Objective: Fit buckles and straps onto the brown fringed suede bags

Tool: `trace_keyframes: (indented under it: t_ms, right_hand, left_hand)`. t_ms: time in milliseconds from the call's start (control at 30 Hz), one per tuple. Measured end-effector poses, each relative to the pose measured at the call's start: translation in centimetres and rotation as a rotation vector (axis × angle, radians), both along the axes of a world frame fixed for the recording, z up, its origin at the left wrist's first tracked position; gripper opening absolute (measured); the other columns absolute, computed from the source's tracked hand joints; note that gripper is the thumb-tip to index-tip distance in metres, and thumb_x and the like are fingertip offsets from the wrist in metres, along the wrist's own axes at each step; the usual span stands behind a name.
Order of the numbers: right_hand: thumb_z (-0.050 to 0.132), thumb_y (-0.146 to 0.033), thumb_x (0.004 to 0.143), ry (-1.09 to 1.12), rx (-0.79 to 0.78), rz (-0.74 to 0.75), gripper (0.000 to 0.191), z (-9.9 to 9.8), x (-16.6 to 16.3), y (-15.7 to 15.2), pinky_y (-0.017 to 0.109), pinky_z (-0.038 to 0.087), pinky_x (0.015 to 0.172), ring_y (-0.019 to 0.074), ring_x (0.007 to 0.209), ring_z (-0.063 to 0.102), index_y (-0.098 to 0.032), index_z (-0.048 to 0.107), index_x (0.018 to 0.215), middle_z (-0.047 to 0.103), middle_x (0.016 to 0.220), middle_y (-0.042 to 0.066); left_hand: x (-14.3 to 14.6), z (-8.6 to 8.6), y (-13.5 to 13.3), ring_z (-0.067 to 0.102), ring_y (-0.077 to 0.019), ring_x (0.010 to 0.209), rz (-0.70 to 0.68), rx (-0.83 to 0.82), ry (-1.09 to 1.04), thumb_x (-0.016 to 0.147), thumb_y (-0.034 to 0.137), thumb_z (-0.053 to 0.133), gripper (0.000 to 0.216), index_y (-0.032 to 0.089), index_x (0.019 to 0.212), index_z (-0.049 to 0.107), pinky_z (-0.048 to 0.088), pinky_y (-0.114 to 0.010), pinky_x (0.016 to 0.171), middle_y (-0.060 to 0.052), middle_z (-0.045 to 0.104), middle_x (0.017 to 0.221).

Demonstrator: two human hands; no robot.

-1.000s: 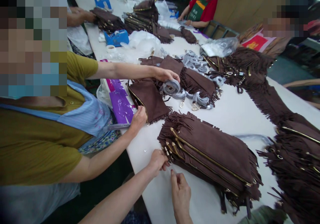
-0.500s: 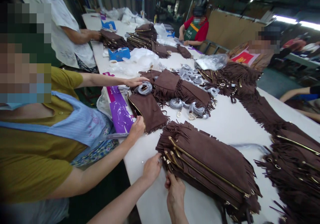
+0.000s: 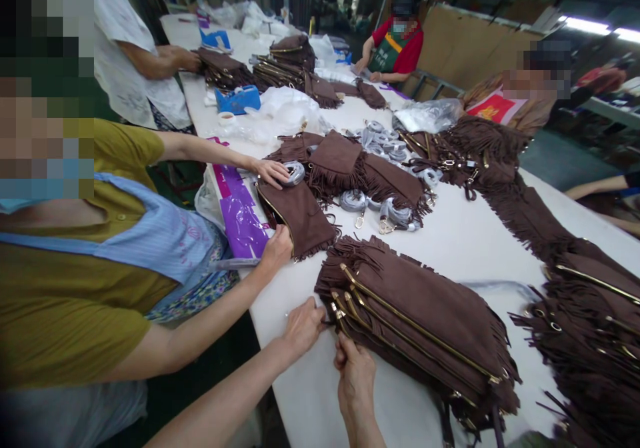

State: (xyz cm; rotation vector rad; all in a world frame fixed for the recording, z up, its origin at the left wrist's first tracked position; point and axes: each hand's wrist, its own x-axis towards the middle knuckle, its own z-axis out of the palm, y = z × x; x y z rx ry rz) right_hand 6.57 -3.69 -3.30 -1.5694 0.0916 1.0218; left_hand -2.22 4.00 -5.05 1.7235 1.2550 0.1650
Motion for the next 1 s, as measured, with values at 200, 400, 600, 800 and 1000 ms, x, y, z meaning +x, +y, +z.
trace_keyframes:
  t_ms: [200,400,600,800,1000]
  right_hand:
    - [0.079,-0.033,0.034,0.000,0.006,0.026,0.039,-0.9,0.0,0.0,0.017,0.026,0.037,0.0032,0.041,0.036,-0.011,0.055,0.055,0.050,0.046,-0.004]
    - [0.078,-0.042,0.037,-0.031,-0.006,0.085,0.043,-1.1,-0.3,-0.3,0.018,0.026,0.039,0.0040,0.042,0.036,-0.012,0.055,0.057,0.049,0.046,-0.004]
    - [0.072,-0.054,0.043,-0.054,-0.065,0.131,0.050,-1.2,-1.2,-0.5,0.019,0.020,0.036,0.0041,0.039,0.034,-0.011,0.058,0.063,0.051,0.047,-0.003]
    - [0.079,-0.041,0.035,-0.021,-0.054,0.105,0.045,-1.1,-1.3,-0.3,0.018,0.027,0.039,0.0046,0.043,0.039,-0.011,0.058,0.062,0.054,0.051,-0.002]
    - [0.076,-0.039,0.035,-0.002,-0.100,0.101,0.042,-0.8,-1.6,-0.1,0.018,0.027,0.038,0.0046,0.041,0.040,-0.010,0.058,0.059,0.056,0.051,0.000]
  left_hand:
    - [0.6,-0.9,-1.5,0.055,-0.0133,0.058,0.227,-0.327,-0.279,0.066,0.010,0.047,0.010,0.014,0.071,0.055,0.044,-0.026,0.060,0.001,0.051,0.060]
    - [0.2,-1.1,-2.0,0.056,-0.0105,0.054,0.408,-0.653,-0.578,0.070,0.024,0.049,0.017,0.010,0.077,0.056,0.044,-0.022,0.054,-0.003,0.058,0.064]
    - [-0.4,-1.1,-1.6,0.058,-0.0119,0.055,0.454,-0.814,-0.646,0.062,0.025,0.056,0.019,0.009,0.073,0.059,0.042,-0.022,0.054,-0.005,0.062,0.064]
    - [-0.4,-1.5,-1.8,0.057,-0.0117,0.055,0.463,-0.846,-0.669,0.061,0.016,0.055,0.016,0.009,0.075,0.060,0.042,-0.024,0.057,-0.003,0.061,0.061]
    - [-0.4,-1.4,-2.1,0.054,-0.0088,0.053,0.480,-0.807,-0.663,0.063,0.005,0.049,0.017,0.008,0.075,0.061,0.044,-0.024,0.060,0.000,0.058,0.059]
